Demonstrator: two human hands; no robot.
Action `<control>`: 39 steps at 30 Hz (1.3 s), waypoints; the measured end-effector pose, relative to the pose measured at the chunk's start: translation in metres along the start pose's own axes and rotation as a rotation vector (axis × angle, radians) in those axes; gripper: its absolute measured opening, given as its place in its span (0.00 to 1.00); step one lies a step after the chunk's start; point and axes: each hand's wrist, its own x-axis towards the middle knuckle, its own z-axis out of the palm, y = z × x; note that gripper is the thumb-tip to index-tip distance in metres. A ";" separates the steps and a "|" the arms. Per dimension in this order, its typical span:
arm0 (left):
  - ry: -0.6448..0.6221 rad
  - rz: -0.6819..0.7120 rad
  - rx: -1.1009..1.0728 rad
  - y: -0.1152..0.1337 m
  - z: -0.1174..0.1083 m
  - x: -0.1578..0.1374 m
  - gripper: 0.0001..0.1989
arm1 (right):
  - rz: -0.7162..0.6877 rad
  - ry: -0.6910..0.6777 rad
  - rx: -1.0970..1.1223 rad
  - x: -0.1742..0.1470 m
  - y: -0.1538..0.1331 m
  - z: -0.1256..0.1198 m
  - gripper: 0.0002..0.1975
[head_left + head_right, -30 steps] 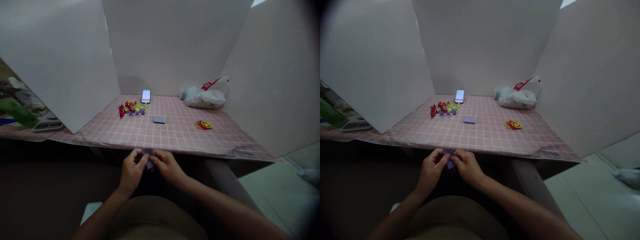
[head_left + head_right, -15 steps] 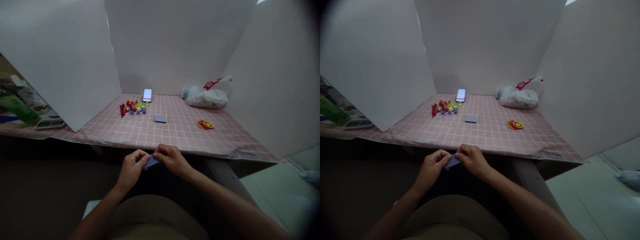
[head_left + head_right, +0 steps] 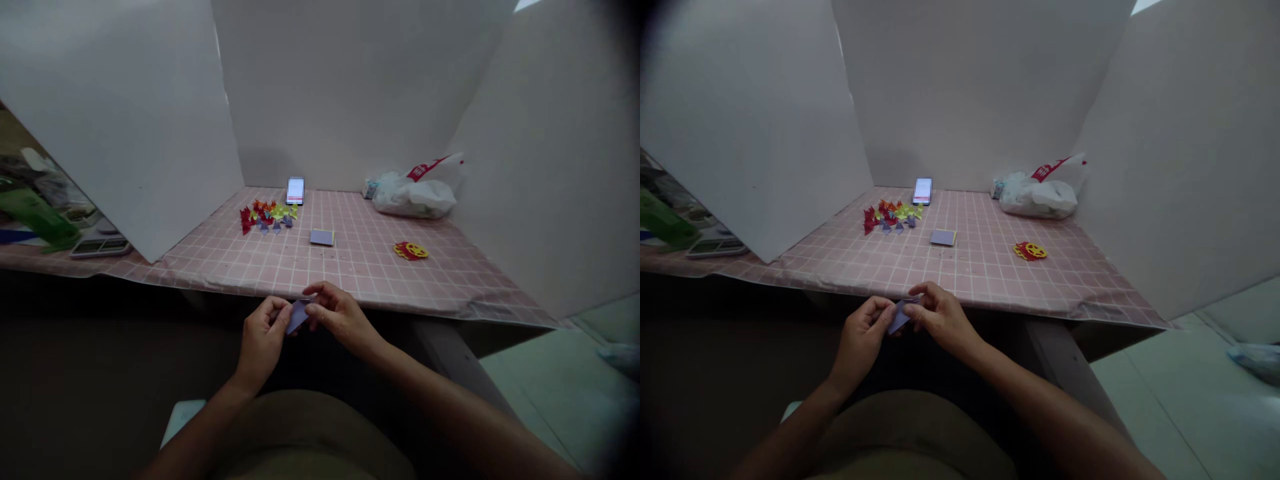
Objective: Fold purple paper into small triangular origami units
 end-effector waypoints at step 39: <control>-0.087 -0.154 -0.418 0.002 -0.004 -0.004 0.06 | 0.005 -0.049 0.214 -0.008 -0.005 0.002 0.03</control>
